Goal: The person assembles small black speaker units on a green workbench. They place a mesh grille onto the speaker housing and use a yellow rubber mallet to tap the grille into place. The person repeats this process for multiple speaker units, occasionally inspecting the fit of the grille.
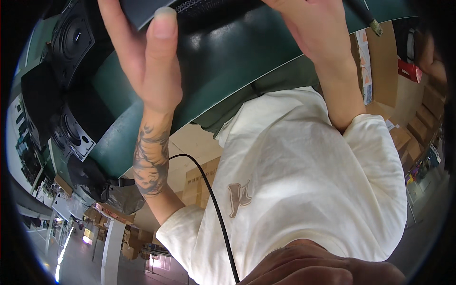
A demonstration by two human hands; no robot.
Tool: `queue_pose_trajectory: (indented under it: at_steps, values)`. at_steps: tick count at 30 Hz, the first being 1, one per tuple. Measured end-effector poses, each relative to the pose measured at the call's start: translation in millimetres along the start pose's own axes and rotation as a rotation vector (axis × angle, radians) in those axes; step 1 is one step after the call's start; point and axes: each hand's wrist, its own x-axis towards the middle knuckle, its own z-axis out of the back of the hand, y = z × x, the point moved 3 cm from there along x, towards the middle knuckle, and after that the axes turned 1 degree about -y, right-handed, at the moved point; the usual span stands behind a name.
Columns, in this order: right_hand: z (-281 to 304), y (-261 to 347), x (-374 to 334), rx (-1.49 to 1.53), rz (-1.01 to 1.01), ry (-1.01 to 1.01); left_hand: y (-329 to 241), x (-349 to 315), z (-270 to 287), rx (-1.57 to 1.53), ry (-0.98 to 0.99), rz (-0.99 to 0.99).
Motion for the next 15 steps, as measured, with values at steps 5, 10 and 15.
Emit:
queue_pose_trajectory:
  at_steps: [5,10,15]
  values:
    - [-5.8,4.5,3.9,-0.049,-0.056,-0.099,-0.4,1.9,4.5,-0.007,0.025,0.022]
    - [-3.3,1.2,6.9,-0.135,-0.029,-0.076,-11.3,9.0,-23.3,0.173,-0.037,-0.079]
    - [-2.0,2.9,6.6,-0.211,-0.033,-0.088,-15.7,12.0,-31.9,0.21,-0.124,-0.052]
